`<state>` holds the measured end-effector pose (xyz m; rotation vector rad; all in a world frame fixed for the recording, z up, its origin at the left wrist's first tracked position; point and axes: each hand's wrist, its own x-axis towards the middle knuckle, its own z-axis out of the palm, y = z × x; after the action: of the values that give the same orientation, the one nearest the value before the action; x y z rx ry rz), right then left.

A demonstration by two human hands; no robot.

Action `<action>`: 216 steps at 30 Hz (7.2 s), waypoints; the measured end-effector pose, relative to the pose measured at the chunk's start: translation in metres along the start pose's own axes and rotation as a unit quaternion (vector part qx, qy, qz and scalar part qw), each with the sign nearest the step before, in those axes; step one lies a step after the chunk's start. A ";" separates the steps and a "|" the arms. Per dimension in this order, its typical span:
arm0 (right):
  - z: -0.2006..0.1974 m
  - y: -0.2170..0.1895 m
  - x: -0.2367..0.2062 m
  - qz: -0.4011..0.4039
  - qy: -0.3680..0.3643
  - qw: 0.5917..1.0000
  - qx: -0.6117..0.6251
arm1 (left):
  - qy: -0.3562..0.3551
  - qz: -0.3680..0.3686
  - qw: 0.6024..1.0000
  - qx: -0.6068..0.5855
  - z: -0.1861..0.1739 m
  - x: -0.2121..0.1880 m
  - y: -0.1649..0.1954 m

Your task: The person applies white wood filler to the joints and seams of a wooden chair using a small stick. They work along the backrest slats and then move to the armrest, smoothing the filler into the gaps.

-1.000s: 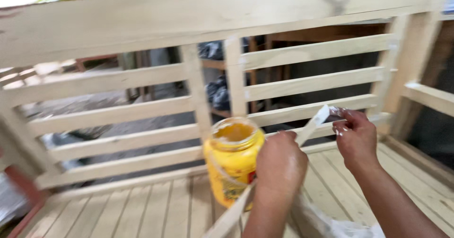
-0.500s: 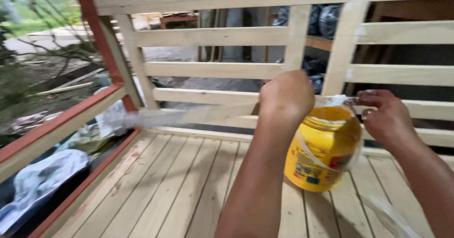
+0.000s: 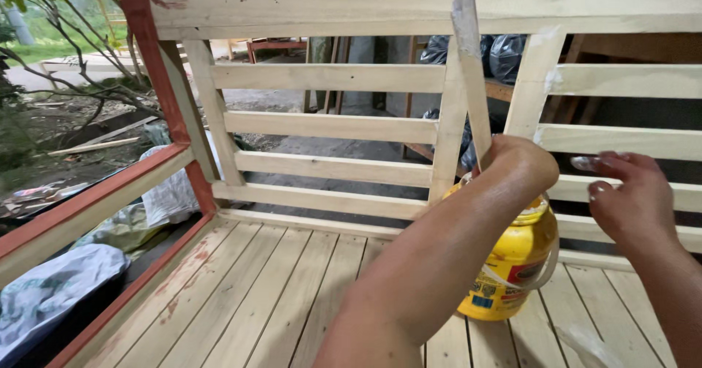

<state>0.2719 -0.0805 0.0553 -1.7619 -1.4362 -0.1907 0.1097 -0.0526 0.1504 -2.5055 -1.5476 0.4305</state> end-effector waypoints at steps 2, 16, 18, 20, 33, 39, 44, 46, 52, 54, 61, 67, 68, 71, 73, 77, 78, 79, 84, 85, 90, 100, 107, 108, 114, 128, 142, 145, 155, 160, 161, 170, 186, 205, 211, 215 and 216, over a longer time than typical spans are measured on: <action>-0.005 0.008 -0.002 0.011 0.017 1.000 -0.018 | 0.012 0.017 0.999 -0.028 0.010 0.023 0.006; -0.026 0.002 -0.036 0.076 -0.015 0.992 0.096 | -0.069 0.039 0.996 -0.048 0.049 0.069 0.010; -0.031 -0.004 -0.039 0.075 -0.023 0.992 0.096 | -0.081 0.036 0.995 -0.046 0.052 0.071 0.009; -0.034 -0.009 -0.041 0.068 -0.027 0.993 0.091 | -0.093 0.034 0.994 -0.047 0.057 0.073 0.007; -0.016 -0.020 -0.036 0.022 -0.065 0.976 0.206 | -0.084 0.058 0.993 -0.055 0.049 0.072 0.001; -0.001 -0.019 -0.025 0.026 -0.061 0.971 0.231 | -0.019 0.060 0.996 -0.065 0.030 0.060 -0.004; 0.000 -0.014 -0.023 0.023 -0.048 0.974 0.218 | 0.099 0.030 0.991 -0.082 -0.006 0.021 -0.018; -0.004 -0.012 -0.022 0.024 -0.041 0.972 0.232 | 0.147 -0.004 0.980 -0.133 -0.022 -0.004 -0.035; -0.017 -0.002 -0.020 0.146 -0.032 0.958 0.243 | 0.172 -0.010 0.934 -0.312 -0.049 -0.091 -0.082; -0.019 0.005 -0.020 0.188 -0.024 0.947 0.259 | 0.207 -0.023 0.933 -0.294 -0.048 -0.111 -0.083; -0.051 0.060 -0.019 0.259 0.005 0.843 0.472 | 0.281 0.117 0.841 -0.448 -0.019 -0.108 -0.034; -0.098 0.142 -0.036 0.319 0.070 0.778 0.536 | 0.298 0.183 0.770 -0.534 0.009 -0.076 0.062; -0.106 0.160 -0.043 0.319 0.083 0.769 0.547 | 0.273 0.187 0.764 -0.554 0.011 -0.072 0.078; -0.133 0.212 -0.067 0.269 0.111 0.773 0.564 | 0.176 0.199 0.742 -0.615 0.014 -0.058 0.127; -0.156 0.245 -0.087 0.283 0.126 0.793 0.525 | 0.091 0.205 0.720 -0.657 0.017 -0.048 0.155; -0.207 0.296 -0.130 0.282 0.185 0.772 0.539 | 0.031 0.273 0.679 -0.681 0.026 -0.034 0.216; -0.218 0.305 -0.140 0.292 0.199 0.770 0.531 | 0.009 0.280 0.672 -0.685 0.029 -0.032 0.231; -0.227 0.312 -0.148 0.302 0.211 0.768 0.523 | -0.013 0.286 0.665 -0.689 0.031 -0.029 0.245; -0.260 0.326 -0.187 0.343 0.259 0.752 0.499 | -0.072 0.337 0.626 -0.700 0.046 -0.019 0.302; -0.265 0.327 -0.196 0.356 0.261 0.750 0.493 | -0.085 0.338 0.620 -0.703 0.050 -0.017 0.311; -0.276 0.335 -0.221 0.362 0.286 0.748 0.477 | -0.132 0.350 0.606 -0.702 0.064 -0.006 0.356; -0.289 0.353 -0.260 0.320 0.354 0.799 0.367 | -0.185 0.384 0.546 -0.722 0.090 0.007 0.415; -0.295 0.347 -0.265 0.275 0.353 0.845 0.293 | -0.170 0.363 0.564 -0.722 0.078 0.004 0.431; -0.294 0.346 -0.265 0.282 0.357 0.842 0.289 | -0.168 0.364 0.566 -0.721 0.076 0.004 0.431; -0.289 0.337 -0.263 0.216 0.343 0.902 0.145 | -0.177 0.347 0.586 -0.711 0.065 -0.001 0.440; -0.303 0.356 -0.283 0.125 0.386 0.912 0.055 | -0.190 0.363 0.565 -0.716 0.073 0.005 0.464; -0.321 0.320 -0.280 0.228 0.349 0.878 -0.236 | -0.179 0.341 0.546 -0.744 0.067 0.002 0.459; -0.324 0.314 -0.282 0.234 0.267 0.840 -0.411 | -0.166 0.330 0.568 -0.735 0.063 -0.004 0.455; -0.314 0.317 -0.282 0.285 0.171 0.790 -0.515 | -0.173 0.327 0.569 -0.734 0.058 -0.008 0.448; -0.312 0.318 -0.283 0.272 0.170 0.807 -0.496 | -0.171 0.332 0.556 -0.742 0.061 -0.004 0.451; -0.311 0.317 -0.283 0.265 0.176 0.814 -0.486 | -0.171 0.330 0.558 -0.742 0.062 -0.003 0.451; -0.309 0.305 -0.271 0.284 0.178 0.797 -0.502 | -0.166 0.327 0.560 -0.743 0.061 -0.003 0.451; -0.302 0.292 -0.256 0.286 0.137 0.779 -0.541 | -0.134 0.323 0.583 -0.733 0.051 -0.013 0.447; -0.310 0.293 -0.256 0.305 0.112 0.750 -0.576 | -0.145 0.325 0.555 -0.752 0.051 -0.012 0.442; -0.300 0.293 -0.252 0.315 0.115 0.748 -0.573 | -0.147 0.326 0.542 -0.760 0.049 -0.013 0.440; -0.295 0.291 -0.242 0.312 0.086 0.757 -0.568 | -0.133 0.328 0.558 -0.751 0.049 -0.014 0.438; -0.295 0.290 -0.242 0.312 0.081 0.759 -0.566 | -0.133 0.329 0.559 -0.749 0.049 -0.015 0.438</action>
<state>0.5517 -0.4566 -0.0417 -2.9772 -0.4369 -0.9753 0.4579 -0.2633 -0.0197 -4.4724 -0.8685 -1.1063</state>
